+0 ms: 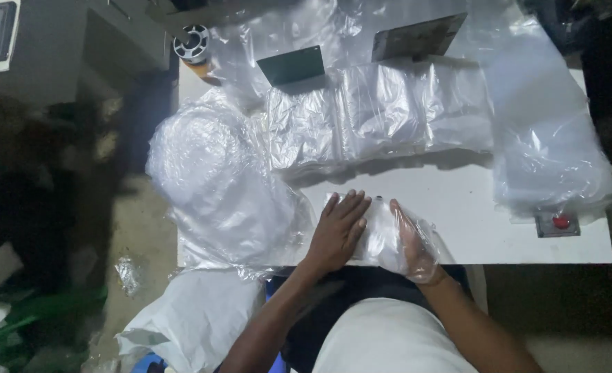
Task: Folding and stacking plastic bags at a packaging machine workstation.
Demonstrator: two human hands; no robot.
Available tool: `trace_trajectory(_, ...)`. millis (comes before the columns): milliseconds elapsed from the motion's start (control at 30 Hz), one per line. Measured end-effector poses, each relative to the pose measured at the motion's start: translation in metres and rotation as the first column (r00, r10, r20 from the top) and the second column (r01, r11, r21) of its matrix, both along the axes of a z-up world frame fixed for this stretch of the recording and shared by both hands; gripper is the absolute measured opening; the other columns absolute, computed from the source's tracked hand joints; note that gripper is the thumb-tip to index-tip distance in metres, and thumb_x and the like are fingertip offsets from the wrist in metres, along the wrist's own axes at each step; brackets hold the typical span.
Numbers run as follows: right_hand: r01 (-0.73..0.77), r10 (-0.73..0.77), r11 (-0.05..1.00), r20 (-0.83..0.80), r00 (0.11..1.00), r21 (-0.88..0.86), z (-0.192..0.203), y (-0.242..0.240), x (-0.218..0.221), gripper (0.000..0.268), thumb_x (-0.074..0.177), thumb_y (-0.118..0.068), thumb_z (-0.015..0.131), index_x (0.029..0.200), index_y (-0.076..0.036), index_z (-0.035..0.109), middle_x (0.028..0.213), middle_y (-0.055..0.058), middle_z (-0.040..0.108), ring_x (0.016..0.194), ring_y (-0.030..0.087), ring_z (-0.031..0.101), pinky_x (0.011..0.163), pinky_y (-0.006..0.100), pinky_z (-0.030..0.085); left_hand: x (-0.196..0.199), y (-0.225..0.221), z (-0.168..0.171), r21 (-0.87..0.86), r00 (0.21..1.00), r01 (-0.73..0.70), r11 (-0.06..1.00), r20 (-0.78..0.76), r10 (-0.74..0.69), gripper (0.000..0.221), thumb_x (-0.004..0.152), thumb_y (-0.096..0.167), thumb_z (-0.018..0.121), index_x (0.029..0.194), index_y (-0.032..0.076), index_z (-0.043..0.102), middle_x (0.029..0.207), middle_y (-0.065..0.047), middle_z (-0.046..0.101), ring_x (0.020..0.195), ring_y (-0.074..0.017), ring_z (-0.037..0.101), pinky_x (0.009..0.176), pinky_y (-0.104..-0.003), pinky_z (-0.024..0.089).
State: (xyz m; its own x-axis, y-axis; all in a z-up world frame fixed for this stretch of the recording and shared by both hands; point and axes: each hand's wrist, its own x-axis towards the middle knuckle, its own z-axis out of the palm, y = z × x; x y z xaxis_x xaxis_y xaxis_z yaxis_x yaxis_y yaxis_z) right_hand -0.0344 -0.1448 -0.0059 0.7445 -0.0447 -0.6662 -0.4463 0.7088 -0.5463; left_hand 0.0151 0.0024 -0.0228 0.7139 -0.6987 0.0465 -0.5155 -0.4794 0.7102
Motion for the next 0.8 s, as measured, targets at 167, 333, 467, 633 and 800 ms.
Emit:
trace_trajectory(167, -0.092, 0.176, 0.828, 0.101, 0.979, -0.553, -0.116, -0.098, -0.040, 0.039, 0.104, -0.015, 0.045, 0.140, -0.001, 0.051, 0.132, 0.016, 0.052, 0.119, 0.026, 0.050, 0.102, 0.038, 0.041, 0.000, -0.023, 0.003, 0.299, 0.998, 0.037, 0.953, 0.040, -0.052, 0.101, 0.088, 0.075, 0.047, 0.161, 0.007, 0.030, 0.168, -0.023, 0.025, 0.158, -0.0394, 0.016, 0.129, -0.055, 0.003)
trace_trajectory(333, 0.433, -0.358, 0.814, 0.254, 0.899, -0.386, -0.034, -0.108, -0.021, 0.038, 0.104, -0.028, 0.049, 0.128, -0.002, 0.063, 0.119, 0.021, 0.069, 0.115, 0.031, 0.072, 0.105, 0.051, 0.058, -0.011, -0.034, -0.032, 0.258, 0.969, -0.115, 0.959, 0.244, 0.051, 0.109, 0.086, 0.079, 0.042, 0.158, -0.002, 0.035, 0.163, -0.031, 0.033, 0.155, -0.0441, 0.024, 0.129, -0.055, 0.008)
trace_trajectory(467, 0.272, 0.240, 0.660, 0.541, 0.806, -0.700, -0.005, -0.005, -0.001, 0.060, 0.108, -0.043, 0.041, 0.148, 0.001, 0.047, 0.153, 0.019, 0.047, 0.146, 0.029, 0.038, 0.125, 0.043, 0.020, -0.011, -0.026, -0.064, -0.153, 0.868, -0.265, 0.952, 0.393, 0.304, 0.054, 0.108, 0.031, 0.031, 0.139, -0.002, 0.060, 0.145, -0.021, 0.058, 0.140, -0.0353, 0.051, 0.126, -0.052, 0.024)
trace_trajectory(633, 0.185, 0.739, 0.306, 0.355, 0.572, -0.934, -0.058, 0.039, 0.015, 0.077, 0.105, -0.058, 0.039, 0.159, -0.002, 0.035, 0.163, 0.020, 0.038, 0.153, 0.034, 0.030, 0.128, 0.046, 0.010, -0.012, -0.013, -0.050, 0.075, 0.922, -0.236, 0.969, 0.331, 0.199, 0.057, 0.104, 0.036, 0.036, 0.148, 0.001, 0.048, 0.151, -0.019, 0.046, 0.146, -0.0360, 0.035, 0.129, -0.051, 0.012)
trace_trajectory(800, 0.117, 0.655, -0.467, -0.253, 0.712, -0.877, -0.065, -0.035, 0.000, 0.091, 0.097, -0.068, 0.047, 0.158, -0.001, 0.035, 0.163, 0.022, 0.036, 0.152, 0.037, 0.033, 0.130, 0.051, 0.017, -0.020, -0.010, -0.056, 0.208, 0.915, -0.244, 0.947, 0.373, 0.154, 0.059, 0.107, 0.028, 0.031, 0.159, 0.001, 0.032, 0.166, -0.022, 0.031, 0.155, -0.0363, 0.025, 0.129, -0.050, 0.012)
